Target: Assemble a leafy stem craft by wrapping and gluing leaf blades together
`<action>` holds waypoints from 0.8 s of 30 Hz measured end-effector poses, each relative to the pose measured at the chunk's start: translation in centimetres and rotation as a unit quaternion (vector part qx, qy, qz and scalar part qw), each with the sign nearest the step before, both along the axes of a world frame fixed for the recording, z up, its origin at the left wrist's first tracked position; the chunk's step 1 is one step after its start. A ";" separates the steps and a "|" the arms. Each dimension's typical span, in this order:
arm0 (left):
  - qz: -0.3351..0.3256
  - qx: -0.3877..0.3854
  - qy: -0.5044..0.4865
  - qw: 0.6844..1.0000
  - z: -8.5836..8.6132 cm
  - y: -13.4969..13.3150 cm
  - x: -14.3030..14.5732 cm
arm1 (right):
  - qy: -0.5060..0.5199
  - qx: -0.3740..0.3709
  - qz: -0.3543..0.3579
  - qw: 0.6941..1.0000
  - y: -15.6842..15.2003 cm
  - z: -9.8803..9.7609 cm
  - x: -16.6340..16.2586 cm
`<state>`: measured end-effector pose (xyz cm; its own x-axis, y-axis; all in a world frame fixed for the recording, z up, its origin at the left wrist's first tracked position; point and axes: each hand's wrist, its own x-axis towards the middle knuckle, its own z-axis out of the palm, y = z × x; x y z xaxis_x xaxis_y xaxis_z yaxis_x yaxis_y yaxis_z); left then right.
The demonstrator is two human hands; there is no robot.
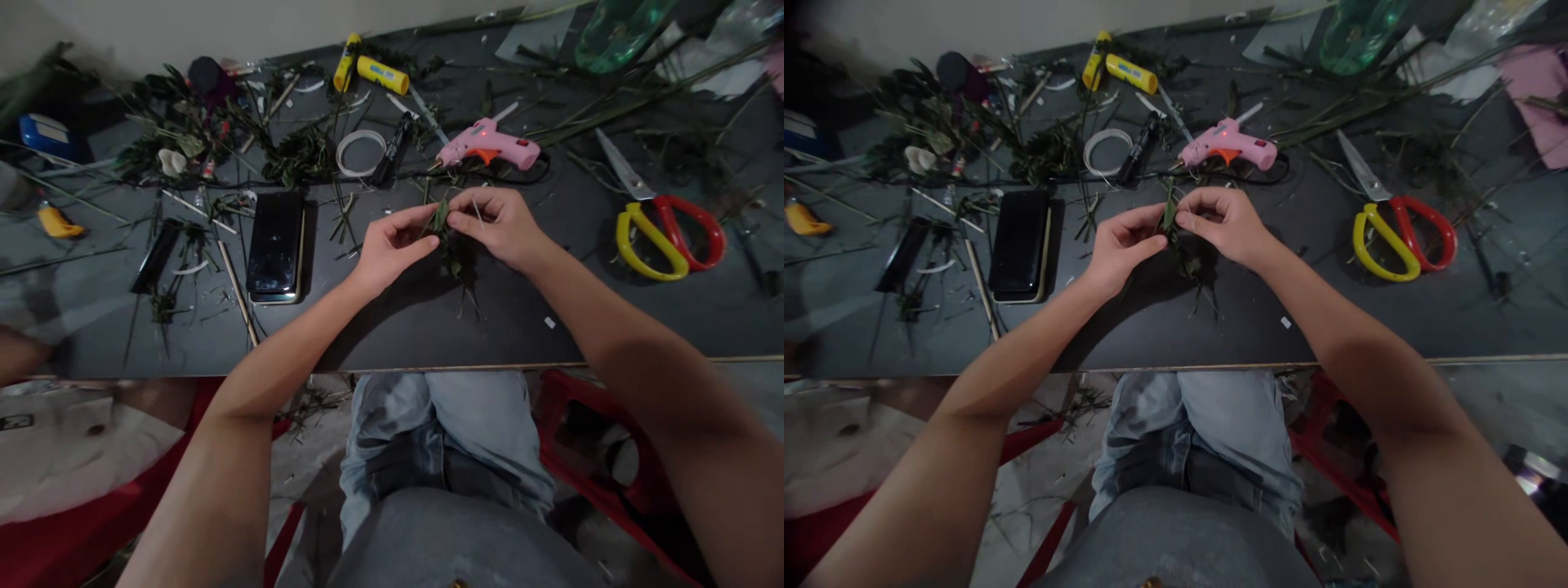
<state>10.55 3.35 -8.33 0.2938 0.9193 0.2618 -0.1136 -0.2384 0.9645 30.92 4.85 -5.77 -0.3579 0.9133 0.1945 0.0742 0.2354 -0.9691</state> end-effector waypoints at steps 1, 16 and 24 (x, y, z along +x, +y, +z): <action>0.002 0.016 0.006 1.000 -0.1 0.0 0.1 | 0.006 0.001 -0.001 1.000 0.0 0.0 0.0; 0.032 -0.027 -0.006 0.999 0.4 -0.4 0.4 | 0.046 -0.019 0.010 0.999 -0.2 -0.1 -0.5; 0.019 -0.071 -0.027 0.997 1.1 -0.3 0.5 | -0.006 0.029 -0.029 0.999 -0.6 0.4 -0.3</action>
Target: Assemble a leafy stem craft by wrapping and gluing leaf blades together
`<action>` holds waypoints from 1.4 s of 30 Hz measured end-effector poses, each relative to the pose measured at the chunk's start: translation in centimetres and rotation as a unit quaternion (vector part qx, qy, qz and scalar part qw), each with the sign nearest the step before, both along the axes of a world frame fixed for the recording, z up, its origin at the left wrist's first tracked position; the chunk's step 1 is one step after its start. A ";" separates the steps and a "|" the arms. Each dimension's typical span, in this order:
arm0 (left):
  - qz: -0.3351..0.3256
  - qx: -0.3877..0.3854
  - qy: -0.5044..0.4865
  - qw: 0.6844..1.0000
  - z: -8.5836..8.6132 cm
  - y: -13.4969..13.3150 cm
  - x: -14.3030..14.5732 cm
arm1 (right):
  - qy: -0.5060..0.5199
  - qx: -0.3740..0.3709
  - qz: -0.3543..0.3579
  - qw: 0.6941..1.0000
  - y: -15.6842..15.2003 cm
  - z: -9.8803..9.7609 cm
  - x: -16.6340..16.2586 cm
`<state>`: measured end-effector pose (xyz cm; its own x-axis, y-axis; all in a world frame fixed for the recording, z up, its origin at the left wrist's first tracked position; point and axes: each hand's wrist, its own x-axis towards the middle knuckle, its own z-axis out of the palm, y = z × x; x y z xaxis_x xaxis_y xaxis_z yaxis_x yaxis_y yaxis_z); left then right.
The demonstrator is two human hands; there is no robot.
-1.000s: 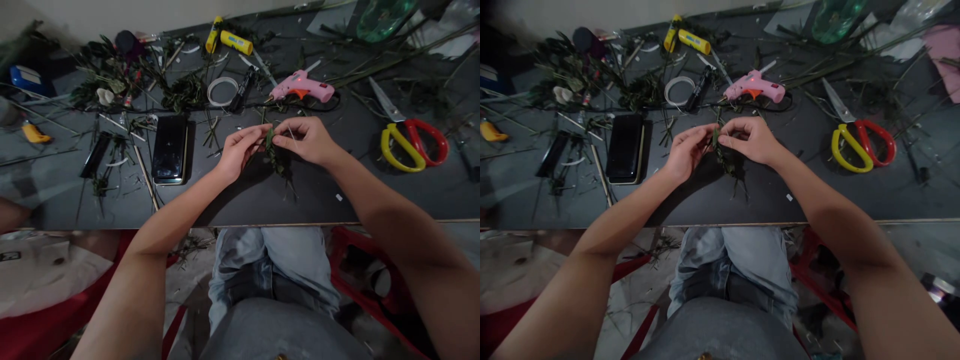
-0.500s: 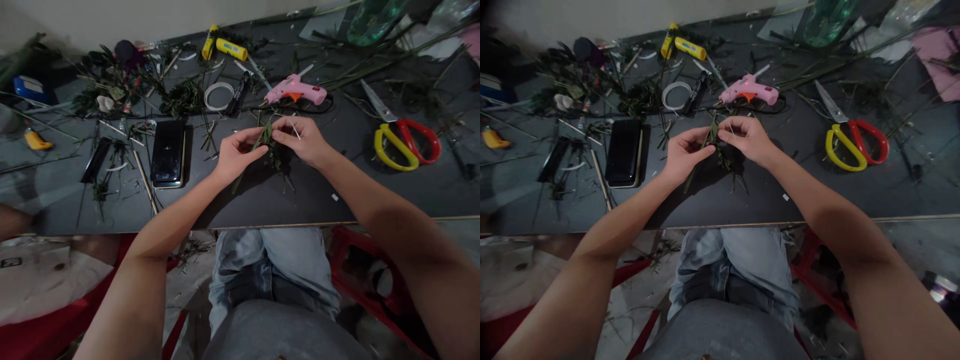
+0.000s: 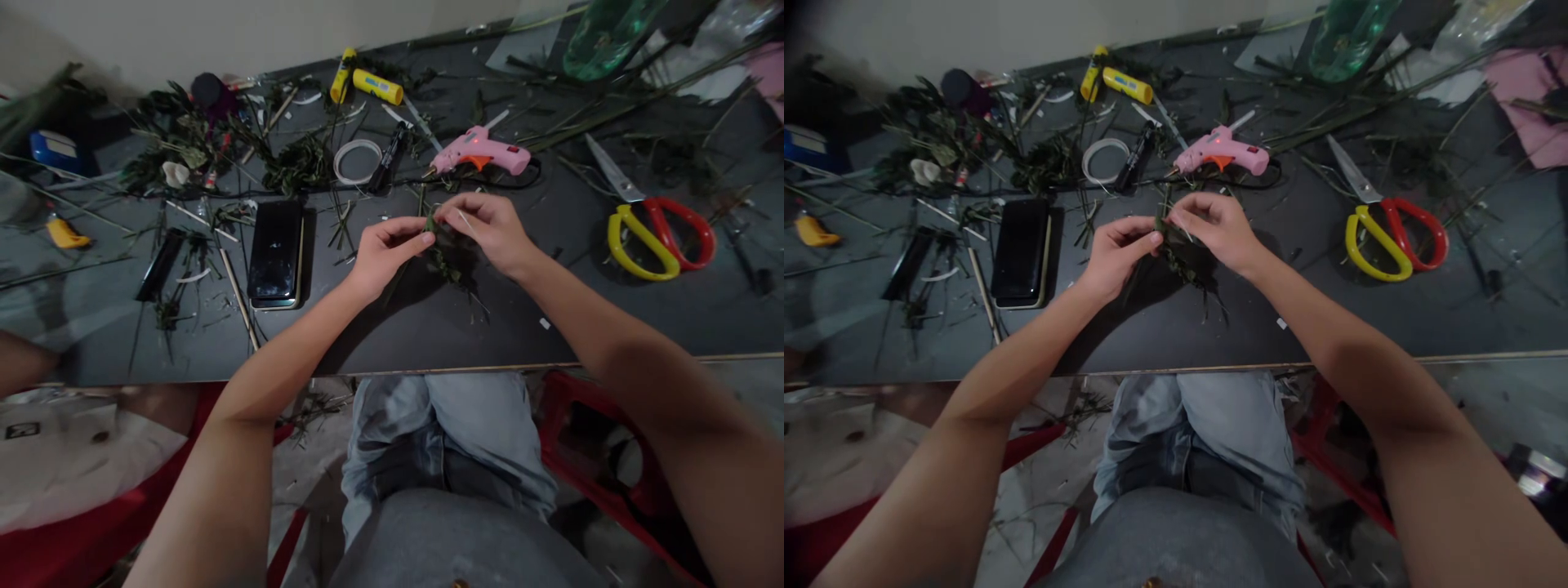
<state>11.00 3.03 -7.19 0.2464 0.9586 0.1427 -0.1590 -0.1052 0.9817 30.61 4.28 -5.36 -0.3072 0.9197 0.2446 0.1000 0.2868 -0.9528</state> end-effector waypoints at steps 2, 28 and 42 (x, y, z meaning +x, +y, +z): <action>-0.009 -0.015 -0.004 1.000 -0.2 0.1 -0.1 | -0.039 0.079 -0.060 0.994 -0.2 0.5 0.3; -0.011 0.116 0.158 0.981 1.0 -0.8 0.1 | -0.088 0.145 -0.061 0.984 -1.8 1.3 -0.5; -0.121 0.270 0.221 0.929 2.2 -1.9 0.0 | -0.003 -0.259 0.125 0.958 -0.7 2.6 0.1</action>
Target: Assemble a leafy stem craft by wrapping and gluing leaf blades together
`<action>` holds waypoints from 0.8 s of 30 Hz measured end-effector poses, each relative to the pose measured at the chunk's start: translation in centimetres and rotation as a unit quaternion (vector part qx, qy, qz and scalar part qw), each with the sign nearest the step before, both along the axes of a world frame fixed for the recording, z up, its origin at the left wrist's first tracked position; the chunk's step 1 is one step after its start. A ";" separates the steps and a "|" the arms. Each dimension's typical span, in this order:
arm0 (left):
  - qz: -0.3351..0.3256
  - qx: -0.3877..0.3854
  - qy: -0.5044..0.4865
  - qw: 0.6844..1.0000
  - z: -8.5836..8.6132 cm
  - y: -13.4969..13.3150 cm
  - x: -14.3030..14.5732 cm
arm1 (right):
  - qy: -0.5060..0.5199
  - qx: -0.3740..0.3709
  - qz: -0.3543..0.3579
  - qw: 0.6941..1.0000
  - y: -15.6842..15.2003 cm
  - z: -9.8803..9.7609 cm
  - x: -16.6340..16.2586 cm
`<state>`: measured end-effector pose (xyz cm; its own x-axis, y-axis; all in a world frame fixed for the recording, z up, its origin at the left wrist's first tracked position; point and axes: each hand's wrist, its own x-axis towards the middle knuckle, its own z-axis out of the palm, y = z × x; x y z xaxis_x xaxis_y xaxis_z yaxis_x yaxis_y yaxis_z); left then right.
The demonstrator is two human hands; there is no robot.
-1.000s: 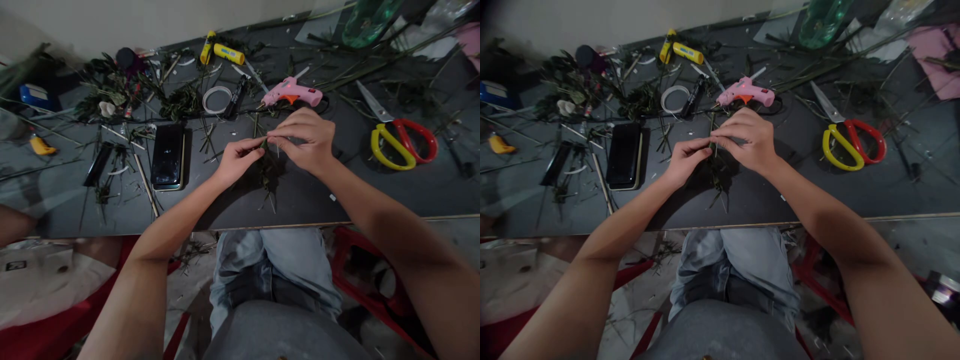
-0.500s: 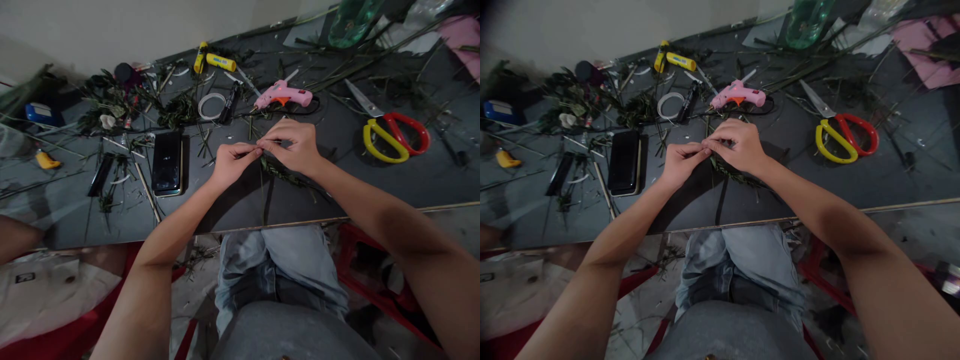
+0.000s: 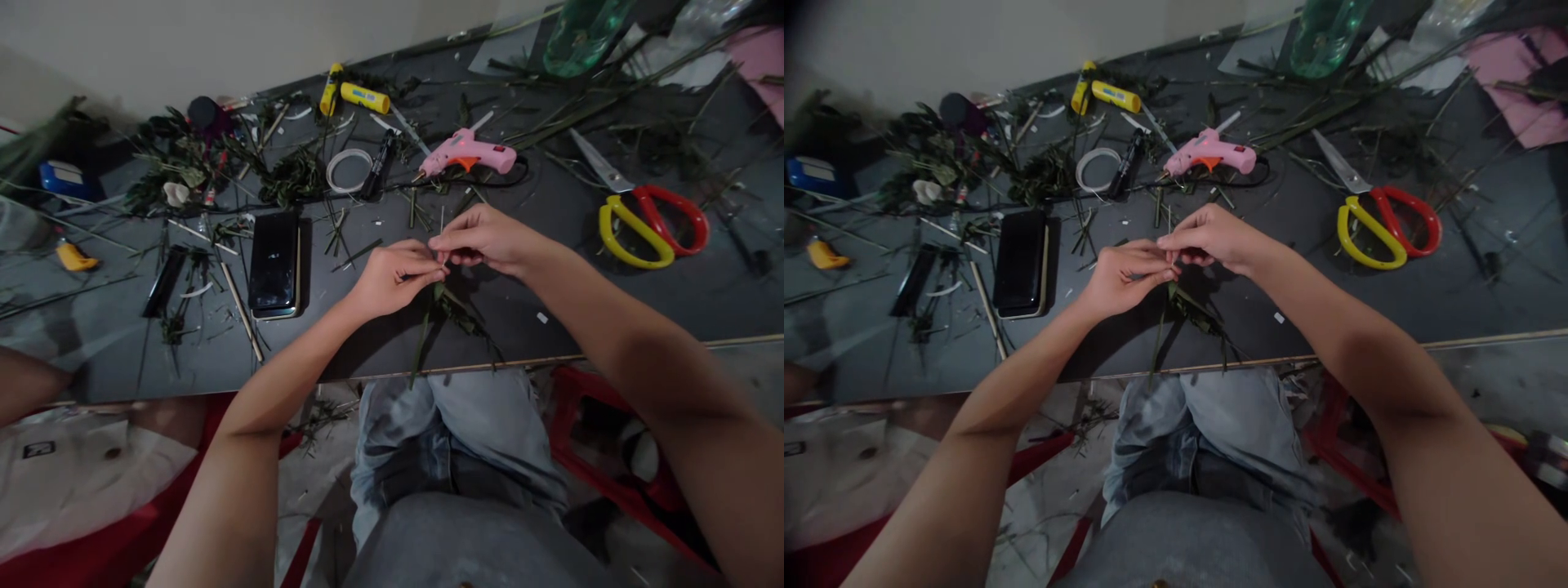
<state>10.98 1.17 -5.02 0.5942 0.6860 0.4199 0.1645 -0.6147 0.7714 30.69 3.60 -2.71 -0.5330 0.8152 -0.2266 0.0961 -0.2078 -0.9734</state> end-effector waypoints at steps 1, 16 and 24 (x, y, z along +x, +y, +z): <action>-0.010 -0.011 -0.005 1.000 0.0 0.1 0.0 | 0.000 -0.016 0.005 1.000 0.0 -0.1 0.0; -0.006 -0.159 -0.098 0.982 0.3 0.3 0.2 | 0.177 -0.097 -0.050 0.978 -0.6 -0.6 -1.0; -0.044 -0.078 -0.039 0.995 0.5 -0.9 0.4 | 0.072 -0.319 0.084 0.941 0.0 -0.7 -1.2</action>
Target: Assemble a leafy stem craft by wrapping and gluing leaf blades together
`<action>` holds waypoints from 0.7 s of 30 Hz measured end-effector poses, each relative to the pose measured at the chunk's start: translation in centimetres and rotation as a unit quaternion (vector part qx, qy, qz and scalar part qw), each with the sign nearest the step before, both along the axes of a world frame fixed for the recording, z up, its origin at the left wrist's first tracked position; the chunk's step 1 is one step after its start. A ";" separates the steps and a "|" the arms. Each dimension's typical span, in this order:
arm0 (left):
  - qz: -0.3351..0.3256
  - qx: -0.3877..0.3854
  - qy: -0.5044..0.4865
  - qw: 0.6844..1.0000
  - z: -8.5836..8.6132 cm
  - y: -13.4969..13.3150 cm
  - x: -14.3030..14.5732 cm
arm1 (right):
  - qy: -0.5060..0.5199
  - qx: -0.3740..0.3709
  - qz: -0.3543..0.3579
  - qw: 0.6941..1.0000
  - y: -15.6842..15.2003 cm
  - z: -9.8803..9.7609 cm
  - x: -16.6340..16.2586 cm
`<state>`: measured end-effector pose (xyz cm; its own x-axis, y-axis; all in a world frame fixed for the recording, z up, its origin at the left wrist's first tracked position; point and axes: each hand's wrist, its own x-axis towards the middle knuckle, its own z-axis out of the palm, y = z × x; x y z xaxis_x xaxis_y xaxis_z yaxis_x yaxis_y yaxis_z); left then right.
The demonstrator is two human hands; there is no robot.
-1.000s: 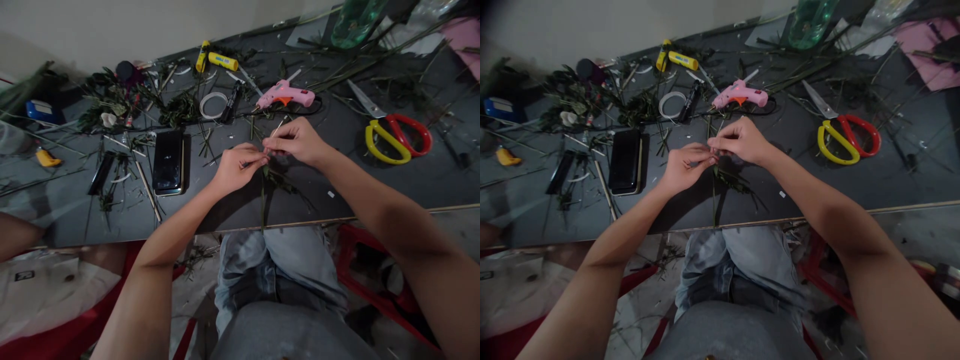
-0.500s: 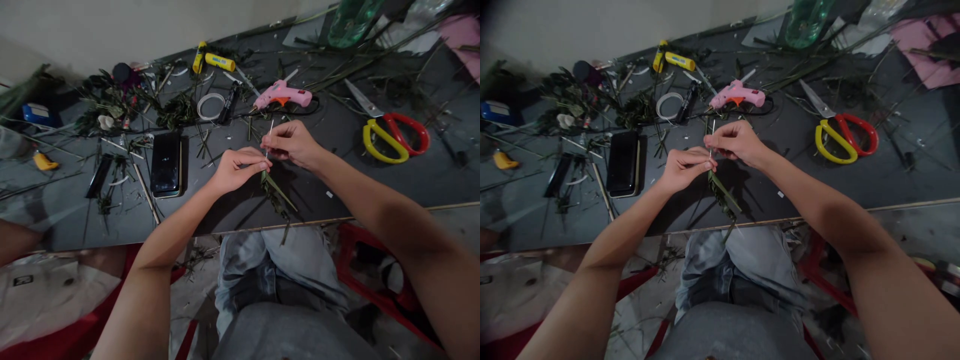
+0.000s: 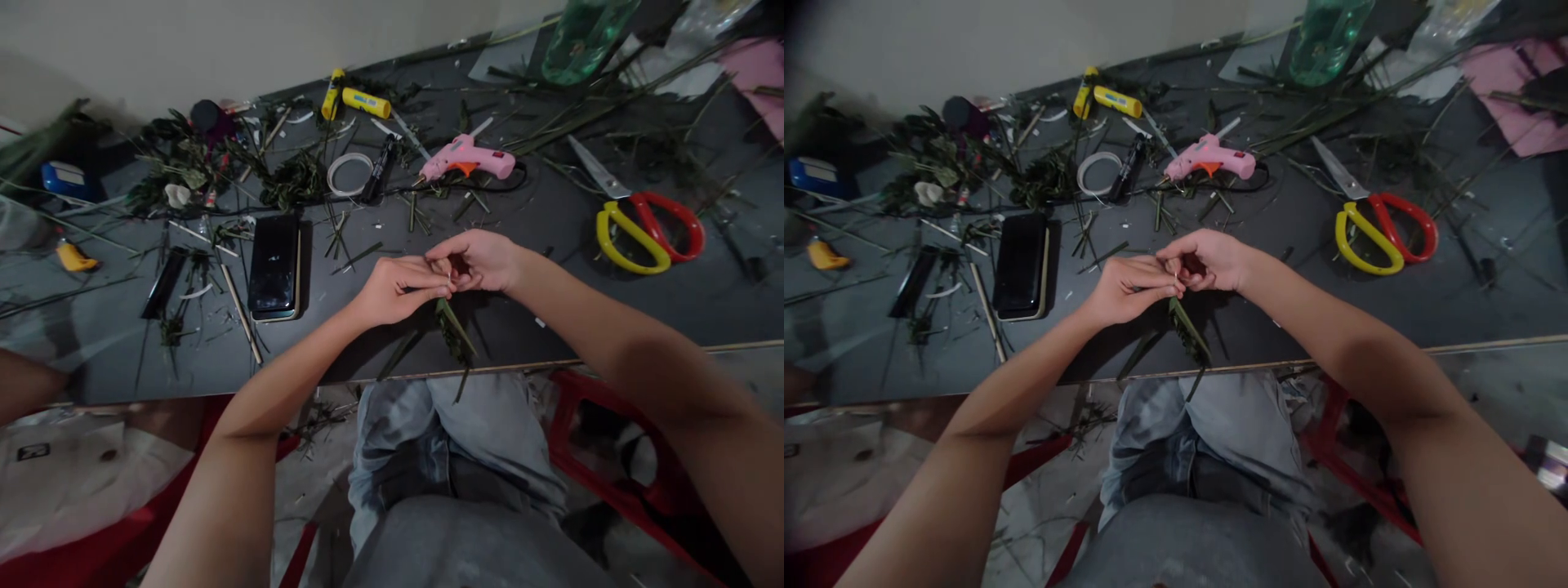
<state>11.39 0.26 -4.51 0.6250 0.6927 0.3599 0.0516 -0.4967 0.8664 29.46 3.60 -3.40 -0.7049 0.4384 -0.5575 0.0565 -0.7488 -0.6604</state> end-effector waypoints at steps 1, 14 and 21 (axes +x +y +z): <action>0.002 0.009 0.002 1.000 0.0 -0.3 0.1 | -0.023 -0.004 0.009 1.000 -0.1 0.1 0.0; 0.413 -0.198 -0.090 0.884 -1.3 1.3 0.4 | -0.213 0.606 -0.149 0.752 -0.8 0.3 0.9; 0.385 -0.248 -0.133 0.879 -1.2 1.1 0.6 | -0.288 0.662 -0.060 0.690 -1.1 0.1 0.9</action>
<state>11.98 1.40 -5.72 -0.1578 0.9865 -0.0440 -0.0299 0.0398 0.9988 30.34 2.50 -3.32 -0.4486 0.8674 0.2151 0.5842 0.4668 -0.6640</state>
